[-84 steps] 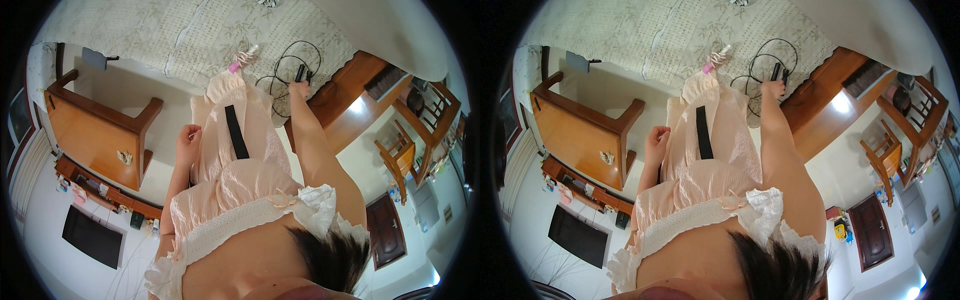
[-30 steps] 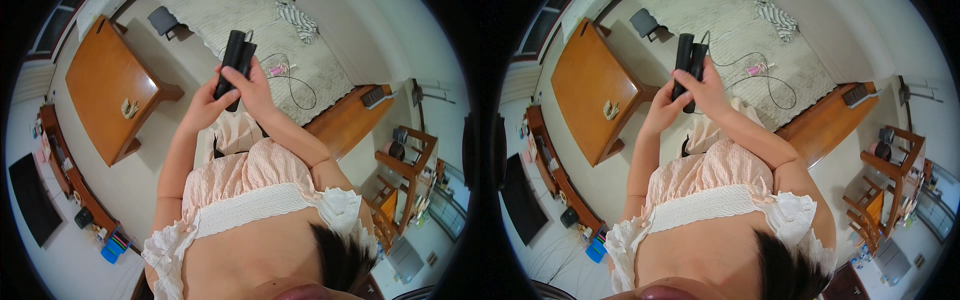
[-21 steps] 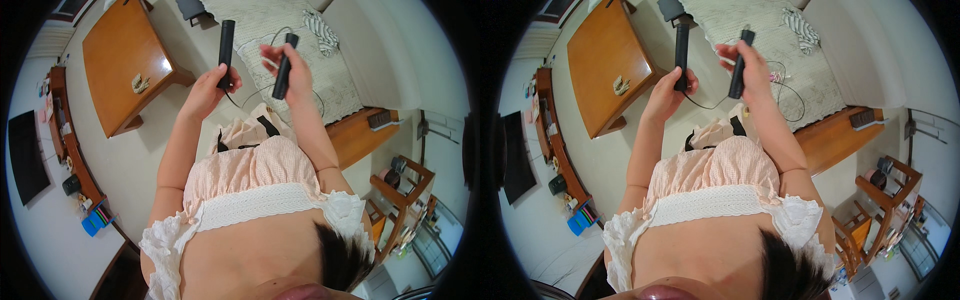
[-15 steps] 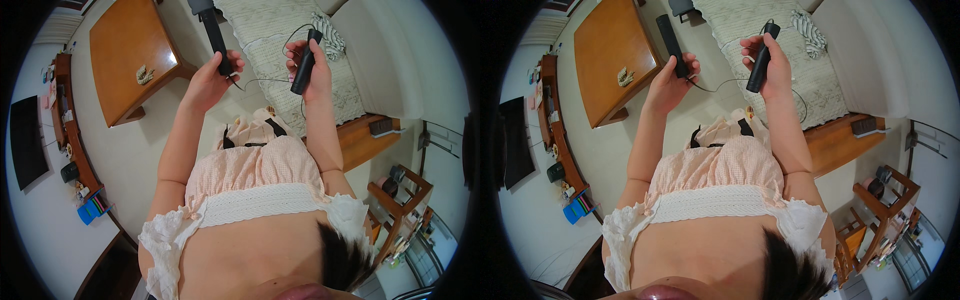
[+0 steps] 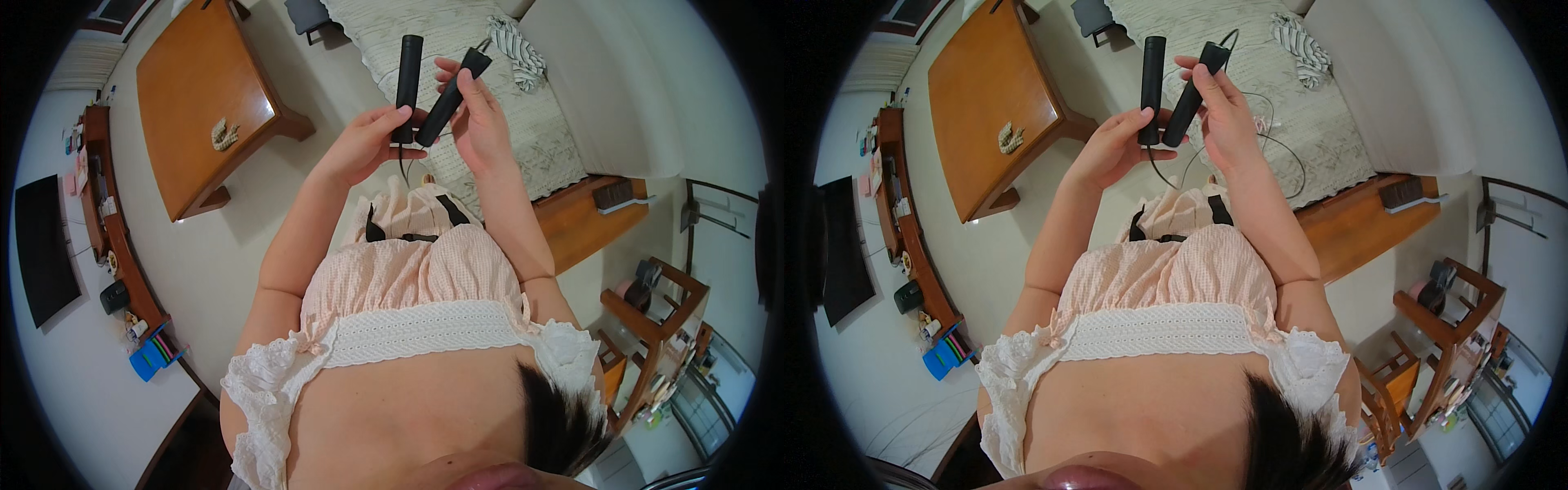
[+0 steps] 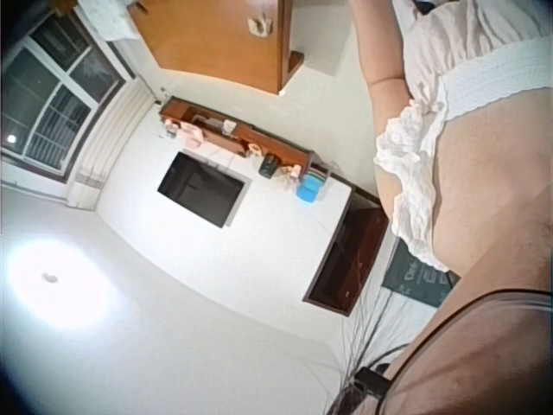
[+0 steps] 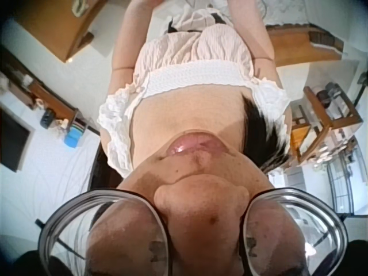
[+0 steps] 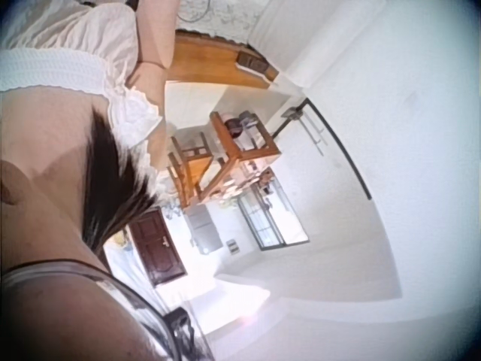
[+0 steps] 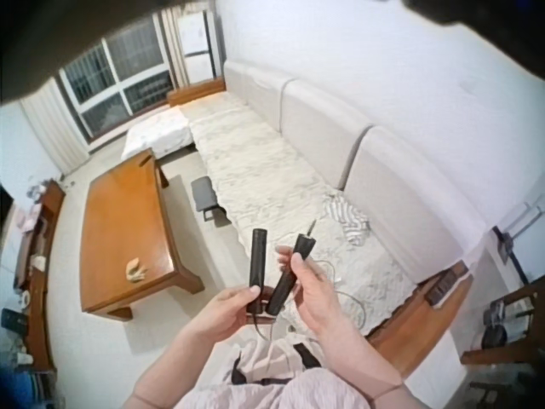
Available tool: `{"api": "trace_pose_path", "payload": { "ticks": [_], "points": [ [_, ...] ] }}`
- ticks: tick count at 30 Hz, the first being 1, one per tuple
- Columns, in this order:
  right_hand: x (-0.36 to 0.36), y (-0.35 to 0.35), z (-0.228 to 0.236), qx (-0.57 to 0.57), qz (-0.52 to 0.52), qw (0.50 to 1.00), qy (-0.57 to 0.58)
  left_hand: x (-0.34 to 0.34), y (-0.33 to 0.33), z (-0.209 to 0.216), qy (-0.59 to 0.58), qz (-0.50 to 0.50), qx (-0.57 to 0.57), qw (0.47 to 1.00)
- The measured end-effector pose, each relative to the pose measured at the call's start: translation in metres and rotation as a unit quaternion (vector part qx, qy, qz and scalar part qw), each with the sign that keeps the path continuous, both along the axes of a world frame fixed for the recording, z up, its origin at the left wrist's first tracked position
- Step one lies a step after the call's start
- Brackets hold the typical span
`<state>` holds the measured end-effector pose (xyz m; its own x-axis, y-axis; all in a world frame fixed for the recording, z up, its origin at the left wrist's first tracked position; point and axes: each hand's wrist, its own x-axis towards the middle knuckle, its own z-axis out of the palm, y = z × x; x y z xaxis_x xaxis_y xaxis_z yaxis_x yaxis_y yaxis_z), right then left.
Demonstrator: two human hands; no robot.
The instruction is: The person picks up a plate of fruit and places it on a side table, then picks up a water bottle and a thermos and places them on the same table. They then pick up a pink and white cable and repeatedly wrap and unwrap it, finally picking up a black cylindrical device and attaching the cable to it.
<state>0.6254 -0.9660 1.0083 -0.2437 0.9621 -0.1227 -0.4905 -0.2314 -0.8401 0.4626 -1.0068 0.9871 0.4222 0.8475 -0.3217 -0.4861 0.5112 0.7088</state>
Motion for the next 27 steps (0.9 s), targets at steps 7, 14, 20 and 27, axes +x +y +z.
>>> {"api": "trace_pose_path", "payload": {
  "ticks": [7,14,20,27],
  "points": [
    [0.035,0.003,0.006,0.107,-0.073,0.99,-0.06,0.012,-0.001,0.001,0.049,-0.015,-0.005,0.999],
    [0.02,-0.012,0.0,0.345,-0.103,0.88,-0.309,0.019,-0.002,0.012,-0.022,0.008,-0.008,1.0],
    [0.009,-0.022,-0.012,0.411,-0.077,0.836,-0.357,0.027,0.002,0.01,-0.068,0.039,-0.001,0.997],
    [0.003,-0.028,-0.013,0.405,-0.046,0.82,-0.402,0.03,0.006,0.023,-0.073,0.097,-0.025,0.992]
  ]
}}
